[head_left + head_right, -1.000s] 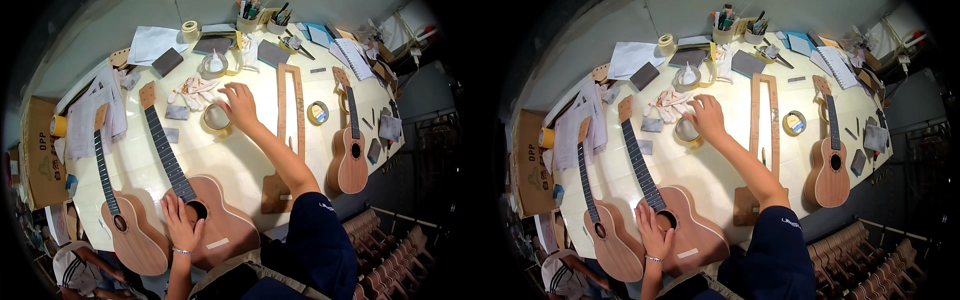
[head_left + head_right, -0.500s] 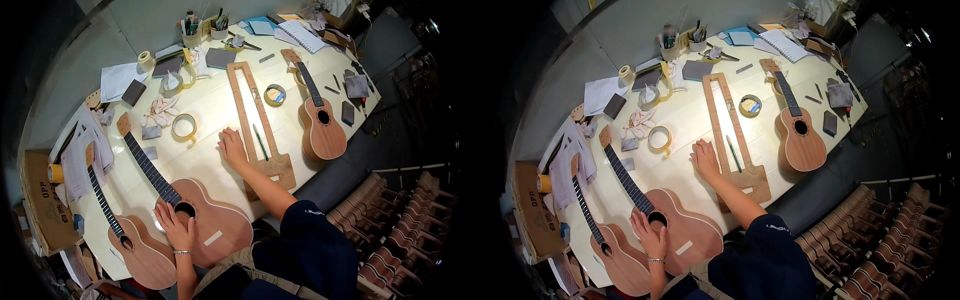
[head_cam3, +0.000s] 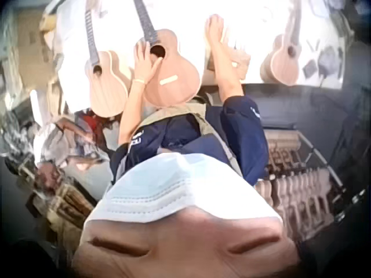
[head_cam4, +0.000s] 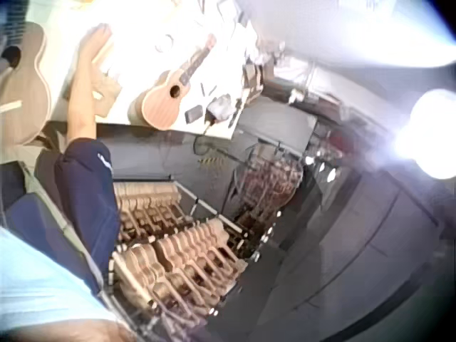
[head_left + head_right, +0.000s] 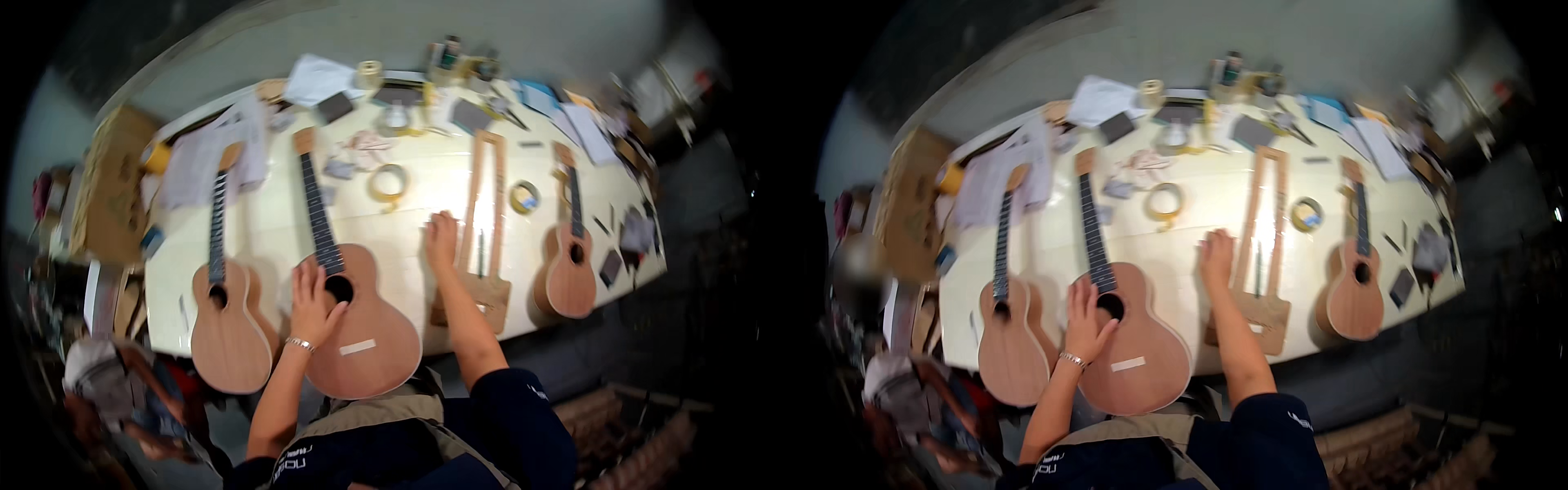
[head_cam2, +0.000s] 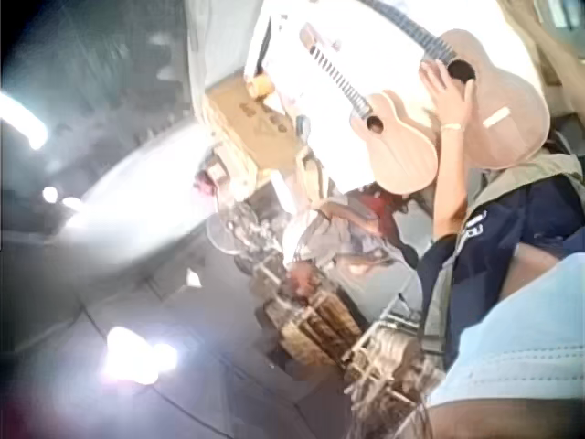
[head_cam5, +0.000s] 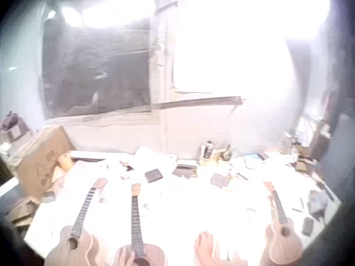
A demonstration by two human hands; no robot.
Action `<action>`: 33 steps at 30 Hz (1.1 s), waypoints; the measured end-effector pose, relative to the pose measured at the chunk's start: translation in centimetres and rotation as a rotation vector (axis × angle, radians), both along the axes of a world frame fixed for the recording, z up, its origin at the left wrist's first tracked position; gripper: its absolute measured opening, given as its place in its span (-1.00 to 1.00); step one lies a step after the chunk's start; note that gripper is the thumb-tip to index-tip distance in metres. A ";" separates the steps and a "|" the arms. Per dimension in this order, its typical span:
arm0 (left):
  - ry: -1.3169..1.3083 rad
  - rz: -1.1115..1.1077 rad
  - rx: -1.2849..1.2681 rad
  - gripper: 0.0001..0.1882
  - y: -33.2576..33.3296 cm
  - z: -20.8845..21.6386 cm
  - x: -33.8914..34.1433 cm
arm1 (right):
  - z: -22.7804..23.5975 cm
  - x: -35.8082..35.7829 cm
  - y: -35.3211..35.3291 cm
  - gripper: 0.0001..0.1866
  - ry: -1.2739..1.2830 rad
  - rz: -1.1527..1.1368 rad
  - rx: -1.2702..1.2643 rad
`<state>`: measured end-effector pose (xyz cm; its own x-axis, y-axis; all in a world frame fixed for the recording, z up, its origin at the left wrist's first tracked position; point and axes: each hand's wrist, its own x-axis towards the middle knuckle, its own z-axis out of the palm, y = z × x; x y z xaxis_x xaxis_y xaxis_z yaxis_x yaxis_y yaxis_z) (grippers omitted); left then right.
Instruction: The person applies masking tape to the fretboards of ukuleles and uses a wooden template to mark positions on the soundboards with a pencil.
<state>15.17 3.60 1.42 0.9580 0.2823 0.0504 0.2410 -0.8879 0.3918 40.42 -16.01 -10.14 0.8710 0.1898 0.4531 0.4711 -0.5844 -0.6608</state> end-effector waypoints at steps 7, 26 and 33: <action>-0.069 0.227 -0.078 -0.14 -1.7 3.7 -3.8 | -0.5 0.3 -0.6 -0.76 0.037 0.068 -0.097; -0.462 0.484 -0.280 -0.33 -6.1 3.7 -21.7 | 11.1 -15.4 -1.2 -0.56 0.272 0.315 0.438; -0.503 0.370 -0.363 -0.39 -6.3 2.8 -30.0 | 13.7 -28.3 -0.6 -0.53 0.233 0.422 0.546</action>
<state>-14.79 -2.69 4.25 0.6821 0.6662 0.3016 0.2135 -0.5759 0.7892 12.14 -16.64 3.51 0.8592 0.3304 0.3906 0.3946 0.0580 -0.9170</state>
